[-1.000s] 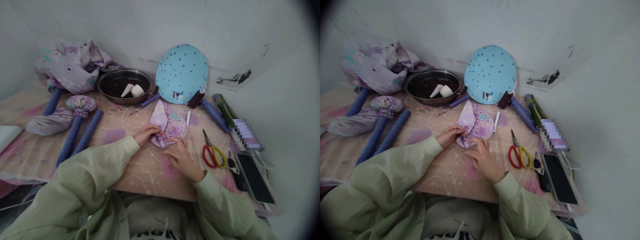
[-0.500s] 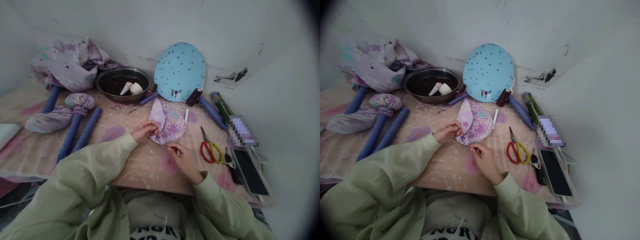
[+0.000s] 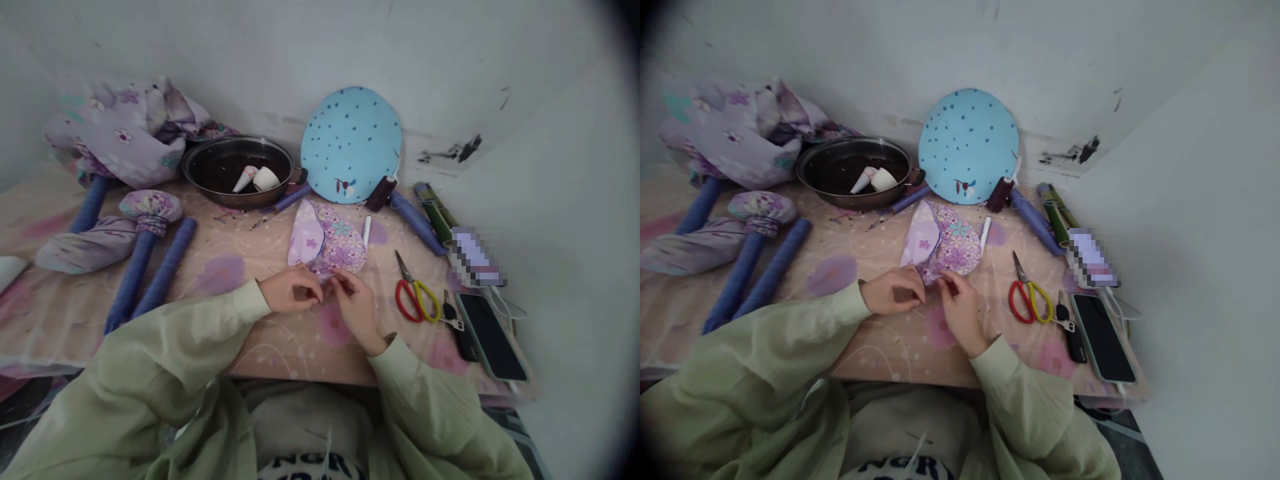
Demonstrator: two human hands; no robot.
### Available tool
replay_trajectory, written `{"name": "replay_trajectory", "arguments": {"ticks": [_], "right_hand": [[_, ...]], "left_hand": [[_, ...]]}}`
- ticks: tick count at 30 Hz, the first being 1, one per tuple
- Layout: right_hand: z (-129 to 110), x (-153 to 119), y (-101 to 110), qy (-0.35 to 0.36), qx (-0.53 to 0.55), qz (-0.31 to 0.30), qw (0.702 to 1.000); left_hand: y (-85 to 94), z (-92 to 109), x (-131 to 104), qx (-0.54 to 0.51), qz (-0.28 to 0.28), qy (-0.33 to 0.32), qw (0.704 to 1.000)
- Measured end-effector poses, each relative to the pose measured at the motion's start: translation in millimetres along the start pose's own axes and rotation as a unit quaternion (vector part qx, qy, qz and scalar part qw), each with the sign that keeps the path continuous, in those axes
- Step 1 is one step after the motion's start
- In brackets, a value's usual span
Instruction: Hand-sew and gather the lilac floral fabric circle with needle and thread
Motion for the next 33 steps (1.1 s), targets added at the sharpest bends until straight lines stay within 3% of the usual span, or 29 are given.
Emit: {"name": "replay_trajectory", "arguments": {"ticks": [3,11,19,28,33], "right_hand": [[1.7,-1.2,-0.2,-0.007,0.027,0.004,1.000],[3.3,-4.0,-4.1,-0.011,0.065,-0.004,0.998],[3.0,-7.6,-1.1,0.022,0.009,-0.009,1.000],[12.7,-18.7,11.2,0.088,-0.153,-0.032,0.984],[10.1,-37.2,14.2,0.105,-0.245,-0.075,0.961]], "left_hand": [[-3.7,-7.1,-1.1,0.028,0.019,0.029,0.999],[-18.3,-23.6,2.0,0.012,0.147,0.100,0.984],[-15.4,-24.3,1.8,-0.017,0.184,0.112,0.976],[1.8,-16.6,0.7,0.107,0.269,0.046,0.956],[6.2,-16.3,0.6,0.158,0.270,-0.010,0.950]]}}
Point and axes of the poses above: each hand's wrist, its own x-axis towards the middle knuckle, its own y-axis out of the back of the hand, z = x × y, the point moved 2 cm from there along x, towards the middle knuckle, and after that the axes turned 15 degrees about -y, right-handed, at the moved point
